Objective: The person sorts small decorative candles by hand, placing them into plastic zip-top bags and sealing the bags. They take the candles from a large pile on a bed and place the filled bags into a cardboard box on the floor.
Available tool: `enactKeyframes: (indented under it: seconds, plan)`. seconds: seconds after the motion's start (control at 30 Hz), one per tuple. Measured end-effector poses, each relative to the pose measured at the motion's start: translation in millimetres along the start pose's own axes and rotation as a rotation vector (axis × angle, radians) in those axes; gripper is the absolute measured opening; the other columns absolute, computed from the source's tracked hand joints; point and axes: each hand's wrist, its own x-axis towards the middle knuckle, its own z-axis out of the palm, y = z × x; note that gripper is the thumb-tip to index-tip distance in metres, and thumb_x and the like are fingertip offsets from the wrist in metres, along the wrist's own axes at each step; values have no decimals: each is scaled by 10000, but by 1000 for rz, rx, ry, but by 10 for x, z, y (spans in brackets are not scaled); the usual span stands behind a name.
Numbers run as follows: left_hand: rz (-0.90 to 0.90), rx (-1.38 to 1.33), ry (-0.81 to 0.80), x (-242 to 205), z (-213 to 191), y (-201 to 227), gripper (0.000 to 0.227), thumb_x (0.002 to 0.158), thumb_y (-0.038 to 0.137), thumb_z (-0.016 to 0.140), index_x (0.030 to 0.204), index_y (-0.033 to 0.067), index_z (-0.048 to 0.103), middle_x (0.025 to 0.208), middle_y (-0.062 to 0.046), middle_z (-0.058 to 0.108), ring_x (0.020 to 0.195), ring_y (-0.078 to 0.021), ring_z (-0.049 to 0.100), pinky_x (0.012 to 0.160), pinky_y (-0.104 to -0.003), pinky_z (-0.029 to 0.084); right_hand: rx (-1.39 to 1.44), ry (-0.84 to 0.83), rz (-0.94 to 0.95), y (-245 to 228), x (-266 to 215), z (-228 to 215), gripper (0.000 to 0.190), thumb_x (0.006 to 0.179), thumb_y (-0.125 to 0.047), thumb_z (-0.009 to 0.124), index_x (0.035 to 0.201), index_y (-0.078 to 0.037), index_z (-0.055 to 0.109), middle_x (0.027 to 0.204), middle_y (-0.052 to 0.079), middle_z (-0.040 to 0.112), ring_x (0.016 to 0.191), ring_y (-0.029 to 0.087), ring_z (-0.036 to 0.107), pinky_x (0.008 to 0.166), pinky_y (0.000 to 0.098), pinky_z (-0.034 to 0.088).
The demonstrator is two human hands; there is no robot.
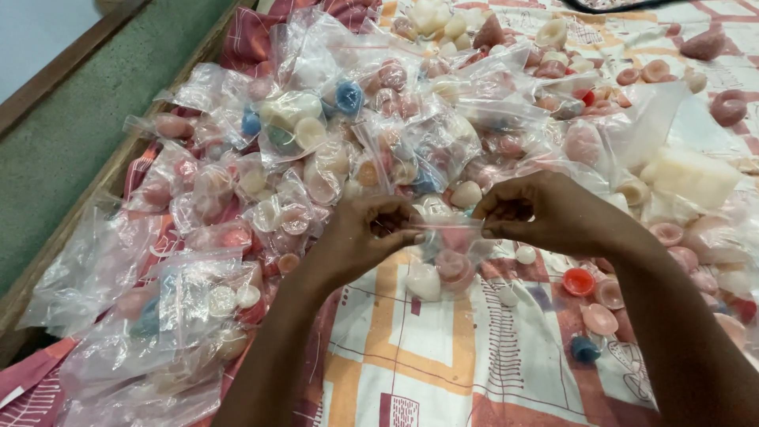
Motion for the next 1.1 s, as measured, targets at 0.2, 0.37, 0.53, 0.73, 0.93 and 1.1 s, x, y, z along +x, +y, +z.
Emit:
enactKeyframes:
  seconds: [0.2,0.37,0.53,0.73,0.93,1.1]
  plan:
    - [48,-145,27,12,30,-55,150,880,119,794,990,28,751,862,-15,748,784,-74,681,712,-268,598,-213,-6,62,-72,-37,-70,339,851,-274,807,1165,-155,764,931,36,824,809,136,778,783,327,615]
    - [29,-142,63,18,59,-55,143,887,140,792,978,43,740,870,-15,750,789,-75,702,727,-255,604,-248,-21,107,-49,-48,-112,298,855,-275,805,1120,-138,794,916,48,836,780,156,785,762,336,620]
    - [32,-184,91,45,75,-83,118,903,148,777,975,59,749,891,-8,756,789,-68,703,720,-247,600,-264,-15,114,-16,-34,-117,311,825,-278,828,1107,-151,792,901,40,826,758,135,777,737,312,622]
    - [80,-248,144,70,148,-205,92,922,126,765,981,59,745,867,1,744,760,-58,674,696,-237,570,-274,10,137,31,-10,-155,244,831,-273,843,1010,-110,816,743,57,801,637,140,687,642,321,555]
    - [94,-220,236,99,214,-308,100,912,140,780,928,61,721,820,18,717,739,-50,660,696,-228,559,-191,5,108,91,30,-128,211,837,-271,831,911,-73,820,669,56,750,592,129,614,602,331,521]
    - [89,-231,252,127,245,-345,92,917,134,769,922,66,708,816,25,688,731,-47,624,687,-221,536,-145,77,-101,202,73,-93,201,780,-214,798,915,-63,797,702,25,745,607,103,637,592,305,543]
